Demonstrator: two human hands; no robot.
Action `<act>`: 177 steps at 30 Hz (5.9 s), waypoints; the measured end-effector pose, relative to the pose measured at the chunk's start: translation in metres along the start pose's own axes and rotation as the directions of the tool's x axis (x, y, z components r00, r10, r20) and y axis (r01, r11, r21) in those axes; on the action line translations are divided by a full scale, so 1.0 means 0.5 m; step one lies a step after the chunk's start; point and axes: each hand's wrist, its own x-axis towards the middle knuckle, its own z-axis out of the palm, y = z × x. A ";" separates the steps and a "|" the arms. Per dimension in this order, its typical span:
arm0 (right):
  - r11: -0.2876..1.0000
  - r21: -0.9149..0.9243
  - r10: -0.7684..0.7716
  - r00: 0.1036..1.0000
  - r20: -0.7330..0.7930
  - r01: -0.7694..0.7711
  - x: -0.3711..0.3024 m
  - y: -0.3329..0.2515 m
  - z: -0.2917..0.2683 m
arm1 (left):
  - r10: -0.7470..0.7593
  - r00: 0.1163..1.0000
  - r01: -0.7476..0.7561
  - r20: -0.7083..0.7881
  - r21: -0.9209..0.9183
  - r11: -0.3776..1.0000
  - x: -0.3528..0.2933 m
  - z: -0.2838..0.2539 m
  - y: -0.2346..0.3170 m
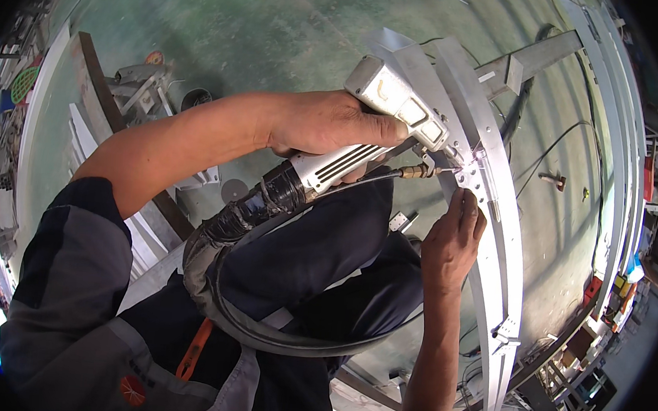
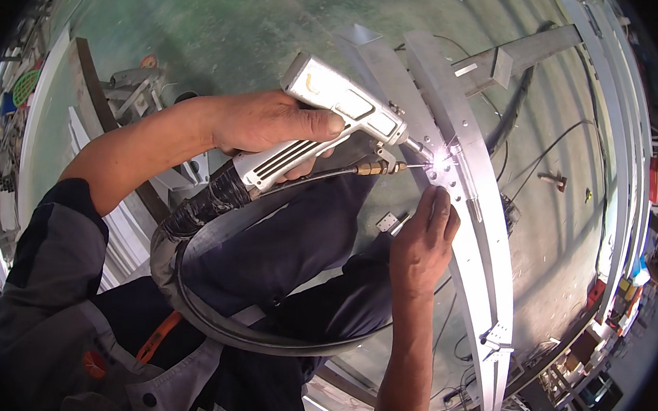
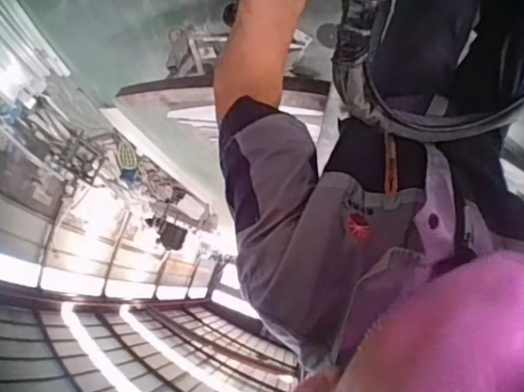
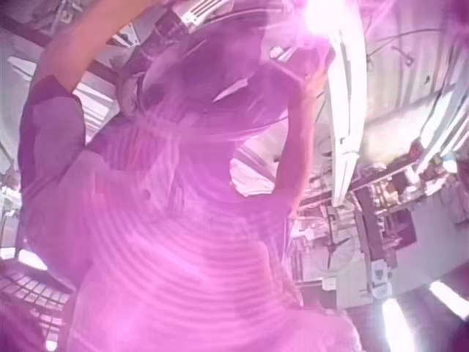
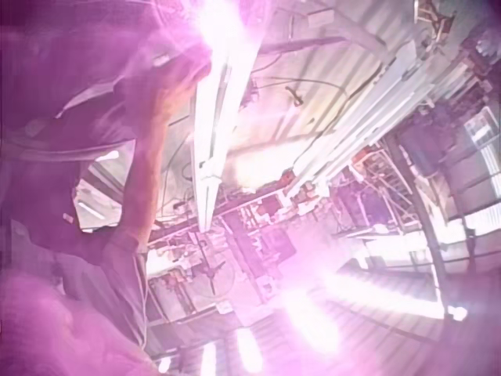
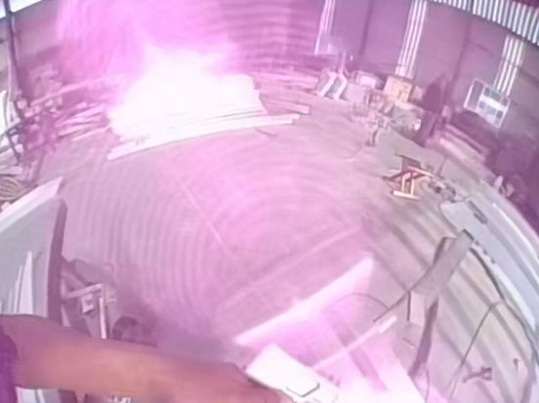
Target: The person aligns metal brackets onto a metal frame and uses a welding gun to weld them in place. The person then picks up another metal frame and welds brackets onto it.
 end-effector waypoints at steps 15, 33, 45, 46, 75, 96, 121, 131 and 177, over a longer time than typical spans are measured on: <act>1.000 -0.004 0.014 1.000 0.004 -0.014 -0.002 -0.004 0.003 | 0.043 0.997 -0.044 -0.058 -0.008 0.999 -0.017 0.009 -0.029; 0.986 0.104 0.130 0.992 0.004 -0.130 -0.007 0.013 -0.014 | 0.093 0.991 -0.093 -0.098 0.010 0.996 0.000 0.002 -0.016; 0.989 0.084 0.121 0.993 -0.012 -0.119 -0.009 0.004 -0.013 | 0.086 0.996 -0.086 -0.030 0.006 0.996 0.046 -0.010 -0.034; 0.988 0.089 0.130 0.992 -0.010 -0.128 -0.009 0.003 -0.012 | 0.077 0.997 -0.077 -0.021 0.012 0.997 0.043 -0.010 -0.025; 0.983 0.105 0.157 0.986 -0.050 -0.151 -0.008 0.006 0.000 | 0.032 0.999 -0.032 -0.003 -0.014 0.999 0.033 -0.011 -0.017; 0.988 0.078 0.140 0.988 -0.061 -0.135 -0.007 0.007 0.007 | 0.024 1.000 -0.024 0.009 -0.018 1.000 0.004 -0.006 -0.046; 0.986 0.096 0.139 0.990 -0.033 -0.135 -0.012 0.005 0.004 | 0.138 0.988 -0.140 -0.064 -0.037 0.989 0.027 -0.006 -0.035; 0.990 0.065 0.131 0.990 -0.059 -0.127 -0.011 0.004 0.005 | 0.116 0.993 -0.116 -0.003 -0.019 0.993 0.053 -0.016 -0.042; 0.992 0.052 0.120 0.988 -0.095 -0.116 -0.010 0.004 0.008 | 0.076 0.996 -0.080 0.039 0.092 0.993 0.008 -0.006 -0.029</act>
